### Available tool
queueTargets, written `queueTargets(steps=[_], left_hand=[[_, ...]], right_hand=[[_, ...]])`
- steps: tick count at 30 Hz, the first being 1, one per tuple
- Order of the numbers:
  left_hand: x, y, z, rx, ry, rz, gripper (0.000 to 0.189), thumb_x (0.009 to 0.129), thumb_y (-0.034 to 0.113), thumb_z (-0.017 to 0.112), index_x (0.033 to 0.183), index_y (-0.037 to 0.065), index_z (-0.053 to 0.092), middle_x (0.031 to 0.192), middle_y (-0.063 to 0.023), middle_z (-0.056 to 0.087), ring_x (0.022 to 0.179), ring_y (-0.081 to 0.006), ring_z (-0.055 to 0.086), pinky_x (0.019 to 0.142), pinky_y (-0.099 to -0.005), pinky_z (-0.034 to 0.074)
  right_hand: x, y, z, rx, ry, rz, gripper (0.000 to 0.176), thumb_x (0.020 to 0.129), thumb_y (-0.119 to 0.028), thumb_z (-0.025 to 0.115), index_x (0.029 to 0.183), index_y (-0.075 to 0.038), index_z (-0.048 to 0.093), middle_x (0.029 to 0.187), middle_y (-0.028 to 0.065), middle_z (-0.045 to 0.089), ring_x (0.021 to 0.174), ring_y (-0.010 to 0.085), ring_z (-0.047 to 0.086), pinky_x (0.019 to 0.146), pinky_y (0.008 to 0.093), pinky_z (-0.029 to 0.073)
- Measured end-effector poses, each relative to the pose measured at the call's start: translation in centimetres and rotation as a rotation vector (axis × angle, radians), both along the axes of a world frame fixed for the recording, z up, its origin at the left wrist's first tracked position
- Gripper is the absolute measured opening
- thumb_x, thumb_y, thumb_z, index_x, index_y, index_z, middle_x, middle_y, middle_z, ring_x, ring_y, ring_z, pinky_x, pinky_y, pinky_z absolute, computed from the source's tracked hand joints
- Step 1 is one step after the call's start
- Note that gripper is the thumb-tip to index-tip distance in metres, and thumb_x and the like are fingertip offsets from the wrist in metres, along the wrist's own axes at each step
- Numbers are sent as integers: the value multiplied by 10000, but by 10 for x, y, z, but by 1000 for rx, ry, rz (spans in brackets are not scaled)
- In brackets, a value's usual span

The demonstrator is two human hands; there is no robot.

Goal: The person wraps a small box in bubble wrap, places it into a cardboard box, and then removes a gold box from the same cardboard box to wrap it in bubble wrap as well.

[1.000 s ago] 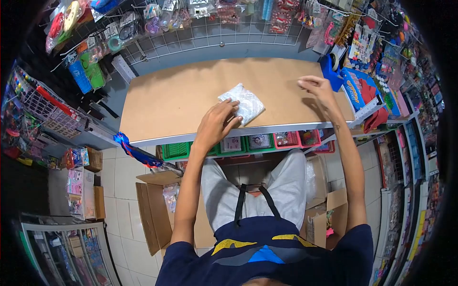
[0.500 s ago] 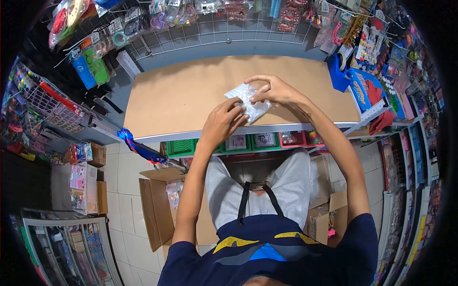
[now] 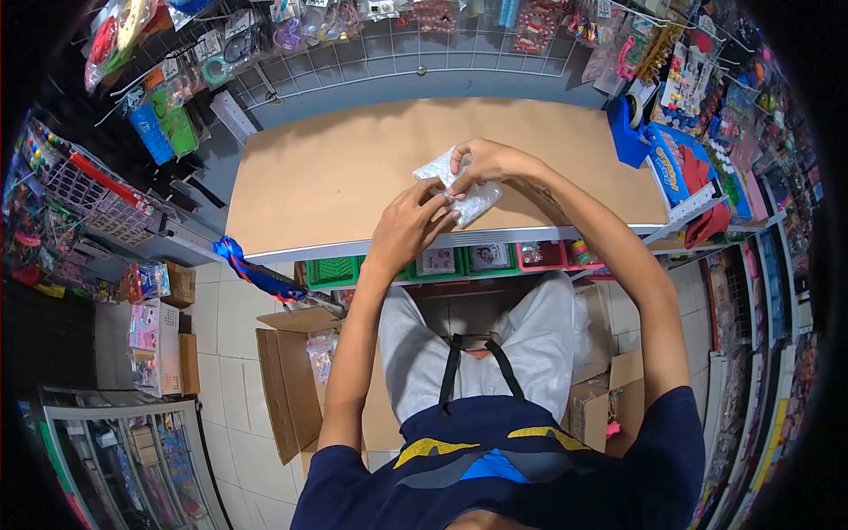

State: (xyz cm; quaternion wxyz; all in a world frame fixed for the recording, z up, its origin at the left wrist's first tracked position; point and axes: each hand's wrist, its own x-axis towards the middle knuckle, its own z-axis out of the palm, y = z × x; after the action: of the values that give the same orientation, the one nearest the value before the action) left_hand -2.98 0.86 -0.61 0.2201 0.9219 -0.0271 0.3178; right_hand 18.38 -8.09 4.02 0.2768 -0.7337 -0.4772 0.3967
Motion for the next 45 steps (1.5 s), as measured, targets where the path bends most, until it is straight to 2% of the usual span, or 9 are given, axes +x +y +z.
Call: queueTargets(steps=[10, 19, 22, 27, 33, 36, 37, 40, 45], left_hand=[[-2, -1, 3, -171, 75, 42, 330, 900, 299, 722, 1053, 23, 626, 1145, -137, 631, 938, -354, 651, 824, -452, 530], [-7, 1, 8, 27, 61, -25, 529, 860, 376, 753, 1256, 51, 624, 1263, -145, 611, 1130, -359, 610, 956, -458, 506], [-7, 0, 5, 70, 52, -15, 560, 826, 376, 782, 1256, 55, 625, 1274, -136, 612, 1152, -357, 600, 980, -457, 493], [0, -4, 0, 131, 11, 14, 557, 795, 368, 793, 1223, 48, 636, 1248, -124, 637, 1140, -334, 606, 976, -443, 489], [18, -10, 14, 197, -93, 72, 617, 760, 330, 830, 1270, 63, 608, 1248, -129, 633, 1172, -322, 583, 991, -424, 466], [17, -31, 25, -13, -334, 299, 730, 772, 310, 841, 1379, 68, 516, 1356, -140, 565, 1256, -320, 528, 1047, -429, 434], [13, -36, 23, -227, -305, 378, 784, 818, 287, 827, 1447, 45, 426, 1445, -149, 482, 1332, -299, 466, 1094, -405, 397], [20, -45, 8, -967, -493, 263, 709, 885, 254, 781, 1440, 5, 417, 1469, -149, 435, 1309, -277, 471, 1068, -381, 423], [3, -63, 11, -1409, -120, 34, 321, 1002, 197, 653, 1258, 11, 597, 947, 22, 686, 757, 0, 546, 644, -177, 409]], right_hand=[[-2, -27, -4, 73, -186, 17, 436, 718, -263, 911, 926, -37, 601, 611, 4, 579, 538, 125, 540, 525, 297, 425], [-23, -87, 0, 415, -290, 10, 536, 790, -348, 847, 1169, -69, 591, 1109, 101, 609, 1009, 209, 591, 831, 350, 488], [-49, -107, -14, 578, -835, 34, 624, 778, -520, 800, 1211, -117, 600, 1210, 137, 575, 1115, 325, 567, 940, 470, 449], [-77, -104, -37, 601, -1090, -67, 595, 798, -445, 766, 1288, -166, 578, 1302, 110, 544, 1237, 290, 518, 1018, 488, 361], [-65, -101, -24, 658, -838, -188, 443, 836, -311, 763, 1218, -125, 641, 1121, 83, 651, 1073, 302, 627, 949, 401, 455], [-67, -104, -13, 584, -175, -613, 317, 901, -243, 738, 1157, -71, 665, 1093, 84, 693, 1020, 258, 667, 943, 329, 479], [-60, -96, -29, 961, 204, -615, 322, 950, -201, 709, 1193, -12, 614, 1133, 95, 700, 1005, 182, 678, 925, 307, 501], [-65, -112, -23, 939, 559, -685, 356, 958, -163, 701, 1224, 25, 558, 1134, 98, 690, 963, 130, 673, 863, 300, 533], [-104, -112, -42, 753, 772, -511, 359, 967, -148, 684, 1268, -18, 538, 1092, 78, 704, 958, 134, 692, 813, 287, 584]])
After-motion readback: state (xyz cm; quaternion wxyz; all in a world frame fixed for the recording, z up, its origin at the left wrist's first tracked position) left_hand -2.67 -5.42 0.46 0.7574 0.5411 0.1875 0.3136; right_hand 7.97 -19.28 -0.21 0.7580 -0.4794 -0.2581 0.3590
